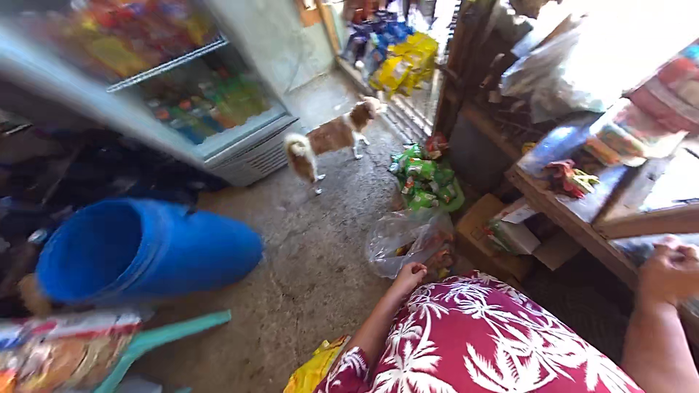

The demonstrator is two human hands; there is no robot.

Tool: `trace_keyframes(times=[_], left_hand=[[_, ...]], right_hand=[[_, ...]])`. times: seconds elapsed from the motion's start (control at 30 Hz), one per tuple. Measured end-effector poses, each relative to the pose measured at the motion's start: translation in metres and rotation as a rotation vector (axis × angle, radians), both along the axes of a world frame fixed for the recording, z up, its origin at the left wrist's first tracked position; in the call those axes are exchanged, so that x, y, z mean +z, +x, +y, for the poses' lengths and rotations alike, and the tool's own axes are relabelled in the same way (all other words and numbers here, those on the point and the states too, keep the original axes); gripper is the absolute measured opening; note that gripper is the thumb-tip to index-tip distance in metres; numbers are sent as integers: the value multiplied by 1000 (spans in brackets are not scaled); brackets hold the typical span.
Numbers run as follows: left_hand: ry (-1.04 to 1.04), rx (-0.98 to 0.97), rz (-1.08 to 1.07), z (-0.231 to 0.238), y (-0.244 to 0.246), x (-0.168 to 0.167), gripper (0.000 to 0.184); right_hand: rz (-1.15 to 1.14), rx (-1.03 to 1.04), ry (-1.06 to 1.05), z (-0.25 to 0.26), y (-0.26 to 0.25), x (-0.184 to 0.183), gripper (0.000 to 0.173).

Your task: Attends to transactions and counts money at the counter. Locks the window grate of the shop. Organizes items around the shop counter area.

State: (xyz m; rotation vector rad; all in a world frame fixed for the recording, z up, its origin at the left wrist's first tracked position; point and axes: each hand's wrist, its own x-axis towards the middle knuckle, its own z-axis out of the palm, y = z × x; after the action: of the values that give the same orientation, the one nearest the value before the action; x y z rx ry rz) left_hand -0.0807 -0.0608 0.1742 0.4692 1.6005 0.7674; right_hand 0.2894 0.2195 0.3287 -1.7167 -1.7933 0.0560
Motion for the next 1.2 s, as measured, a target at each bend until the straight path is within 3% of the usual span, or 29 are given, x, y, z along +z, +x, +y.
trace_keyframes(times=[0.2, 0.4, 0.5, 0.6, 0.7, 0.77, 0.87, 0.97, 1.07, 1.2], left_hand=[[94, -157, 17, 28, 17, 26, 30], [564, -350, 19, 113, 61, 102, 27], [783, -362, -4, 156, 99, 145, 25], [989, -307, -100, 198, 141, 175, 48], [1107, -224, -59, 231, 181, 193, 73], [1145, -123, -31, 246, 209, 199, 71], [1169, 80, -22, 257, 250, 199, 51], [1171, 254, 95, 262, 289, 199, 46], [1135, 146, 131, 257, 335, 202, 44], [1061, -147, 50, 273, 385, 204, 53]], right_hand=[[-29, 11, 77, 2, 1, -5, 46], [260, 106, 45, 5, 15, -5, 39], [403, 191, 52, -18, 28, -4, 31], [275, 385, -17, -56, 42, 0, 23], [112, 550, -38, -81, 86, -6, 30], [120, 479, 6, -84, 134, 2, 28], [147, 220, 40, -79, 210, 23, 24], [68, 20, -47, -53, 265, 39, 26], [-11, 8, -134, -8, 294, 40, 25], [-124, 31, -156, 42, 312, 35, 32]])
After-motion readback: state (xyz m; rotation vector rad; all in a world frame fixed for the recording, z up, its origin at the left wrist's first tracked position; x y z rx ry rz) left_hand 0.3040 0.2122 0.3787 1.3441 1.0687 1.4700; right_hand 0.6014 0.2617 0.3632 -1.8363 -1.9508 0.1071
